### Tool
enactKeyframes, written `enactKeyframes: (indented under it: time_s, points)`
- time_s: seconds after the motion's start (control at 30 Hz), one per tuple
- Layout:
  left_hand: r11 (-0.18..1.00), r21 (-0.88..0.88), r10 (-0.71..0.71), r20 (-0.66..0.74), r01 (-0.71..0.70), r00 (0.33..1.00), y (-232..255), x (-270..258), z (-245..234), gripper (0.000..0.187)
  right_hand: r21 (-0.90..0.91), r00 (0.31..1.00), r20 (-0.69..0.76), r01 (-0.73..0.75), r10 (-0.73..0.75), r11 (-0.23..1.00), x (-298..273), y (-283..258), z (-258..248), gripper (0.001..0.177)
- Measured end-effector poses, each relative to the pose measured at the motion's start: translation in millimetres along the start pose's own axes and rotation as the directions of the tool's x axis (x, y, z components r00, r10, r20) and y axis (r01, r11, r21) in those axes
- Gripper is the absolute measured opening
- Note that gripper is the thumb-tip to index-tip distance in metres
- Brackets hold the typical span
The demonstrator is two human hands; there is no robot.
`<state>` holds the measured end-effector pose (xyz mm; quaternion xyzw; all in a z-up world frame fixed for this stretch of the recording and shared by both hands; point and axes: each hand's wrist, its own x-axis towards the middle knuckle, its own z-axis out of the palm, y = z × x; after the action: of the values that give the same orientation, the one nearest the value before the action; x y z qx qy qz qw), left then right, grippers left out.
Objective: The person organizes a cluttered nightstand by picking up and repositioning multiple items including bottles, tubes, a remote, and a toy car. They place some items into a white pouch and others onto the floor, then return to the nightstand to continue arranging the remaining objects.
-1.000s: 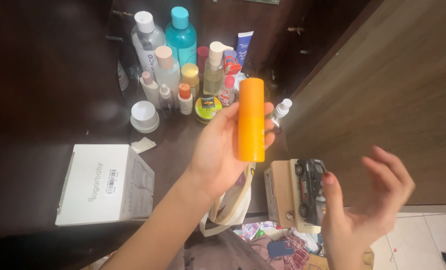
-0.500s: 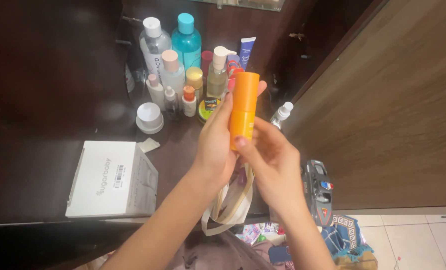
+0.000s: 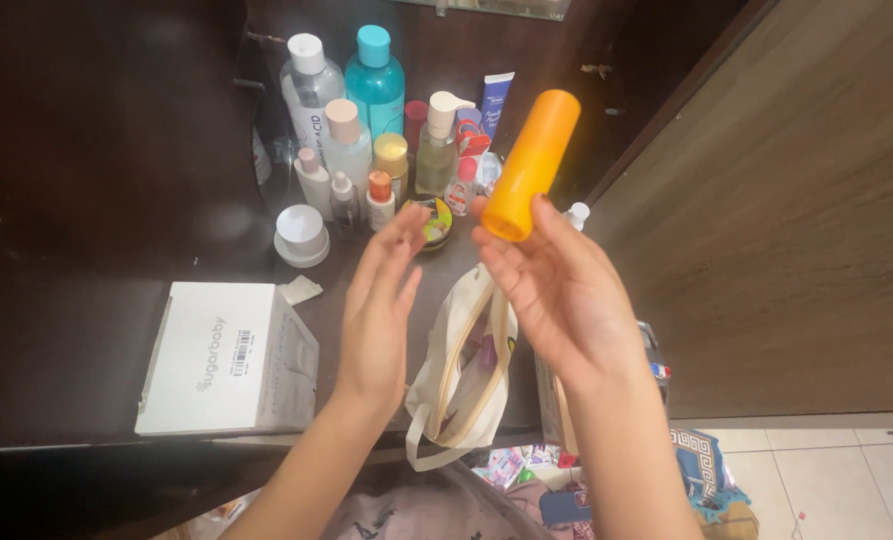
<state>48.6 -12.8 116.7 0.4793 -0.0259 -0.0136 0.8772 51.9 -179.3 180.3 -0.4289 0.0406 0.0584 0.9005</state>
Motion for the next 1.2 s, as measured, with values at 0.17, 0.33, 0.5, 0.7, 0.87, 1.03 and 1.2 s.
enactKeyframes:
  time_s: [0.17,0.33,0.5,0.7,0.87,1.03,1.2]
  points:
    - [0.992,0.125,-0.02,-0.033,0.024,0.999,-20,-16,-17,0.046,0.082,0.999,0.03,0.015,-0.018,0.997,2,-7,-6,0.039]
    - [0.785,0.607,0.021,0.168,-0.121,0.986,-29,-33,-19,0.054,0.053,0.998,-0.031,0.049,-0.047,0.997,-4,-14,-9,0.037]
    - [0.627,0.743,0.038,0.272,-0.235,0.962,-23,-45,-12,0.067,-0.155,0.994,-0.057,0.081,-0.091,0.985,-10,-13,-15,0.034]
    - [0.43,0.821,0.077,0.381,-0.376,0.921,-31,-45,-22,0.066,-0.264,0.996,-0.057,0.047,-0.064,0.963,-16,-12,-13,0.048]
    - [0.466,0.817,0.039,0.363,-0.338,0.931,-29,-46,-26,0.05,-0.391,0.996,0.089,0.045,-0.01,0.919,-16,-44,-27,0.068]
    - [0.497,0.825,-0.011,0.317,-0.27,0.948,-39,-45,-37,0.038,-0.572,1.0,-0.015,-0.014,0.006,0.82,13,-76,-6,0.039]
    - [0.493,0.82,0.005,0.333,-0.292,0.943,-30,-48,-39,0.035,-0.793,0.996,0.078,0.095,-0.053,0.601,73,-42,-21,0.034]
